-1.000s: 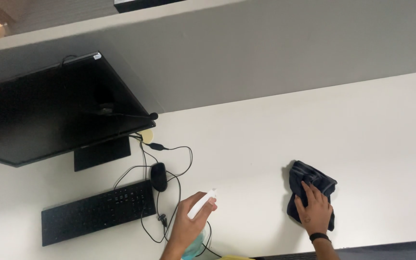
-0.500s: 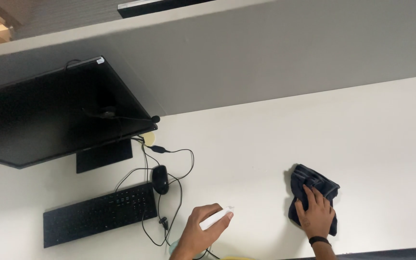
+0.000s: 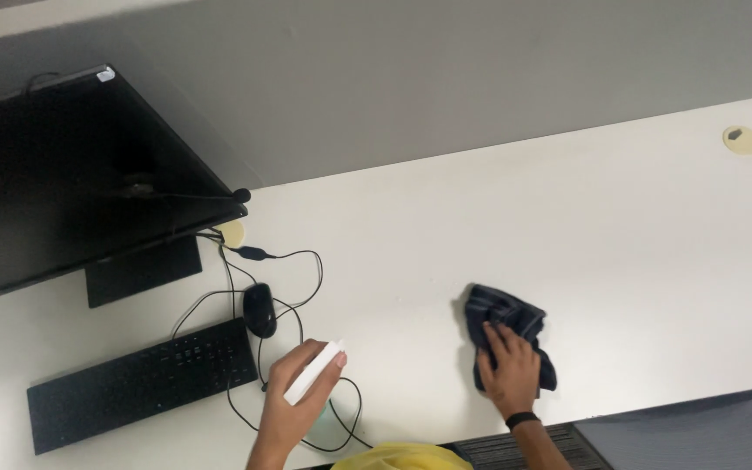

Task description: Cleaning a computer desk, monitor, keyboard, and mouse using a cleaning spray and a cloth.

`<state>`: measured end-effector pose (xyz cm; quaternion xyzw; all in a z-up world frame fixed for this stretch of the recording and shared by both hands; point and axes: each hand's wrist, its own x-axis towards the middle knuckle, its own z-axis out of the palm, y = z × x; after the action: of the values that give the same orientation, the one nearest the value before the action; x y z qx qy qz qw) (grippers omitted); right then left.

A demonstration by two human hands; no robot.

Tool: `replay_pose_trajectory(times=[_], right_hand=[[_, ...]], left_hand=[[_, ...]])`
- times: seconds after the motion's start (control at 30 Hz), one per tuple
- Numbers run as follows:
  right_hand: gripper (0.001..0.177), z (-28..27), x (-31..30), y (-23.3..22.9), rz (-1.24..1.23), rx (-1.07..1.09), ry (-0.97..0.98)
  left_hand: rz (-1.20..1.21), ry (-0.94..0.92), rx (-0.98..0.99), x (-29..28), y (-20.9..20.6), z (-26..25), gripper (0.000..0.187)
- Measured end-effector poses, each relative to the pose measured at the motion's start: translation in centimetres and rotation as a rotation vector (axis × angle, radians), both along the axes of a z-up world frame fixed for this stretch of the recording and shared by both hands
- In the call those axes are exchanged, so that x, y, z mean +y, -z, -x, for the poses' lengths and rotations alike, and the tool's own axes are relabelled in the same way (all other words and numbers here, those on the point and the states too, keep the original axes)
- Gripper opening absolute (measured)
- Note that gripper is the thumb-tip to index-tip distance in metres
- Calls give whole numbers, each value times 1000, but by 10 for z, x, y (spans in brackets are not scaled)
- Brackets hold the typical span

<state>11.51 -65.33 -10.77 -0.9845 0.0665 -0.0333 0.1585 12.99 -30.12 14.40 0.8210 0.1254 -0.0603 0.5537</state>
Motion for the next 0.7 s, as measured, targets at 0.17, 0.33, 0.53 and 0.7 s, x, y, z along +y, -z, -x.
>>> replay_pose_trajectory(times=[0.17, 0.33, 0.53, 0.7], right_hand=[[61, -40, 5, -28, 157, 114, -542], [54, -134, 5, -20, 170, 44, -304], [59, -158, 110, -22, 52, 44, -438], [59, -59, 150, -63, 47, 261, -830]], left_hand=[[8, 25, -101, 16, 7, 4, 16], [132, -32, -265, 27, 33, 13, 16], [150, -16, -404, 40, 73, 13, 12], [172, -137, -209, 57, 104, 12, 18]])
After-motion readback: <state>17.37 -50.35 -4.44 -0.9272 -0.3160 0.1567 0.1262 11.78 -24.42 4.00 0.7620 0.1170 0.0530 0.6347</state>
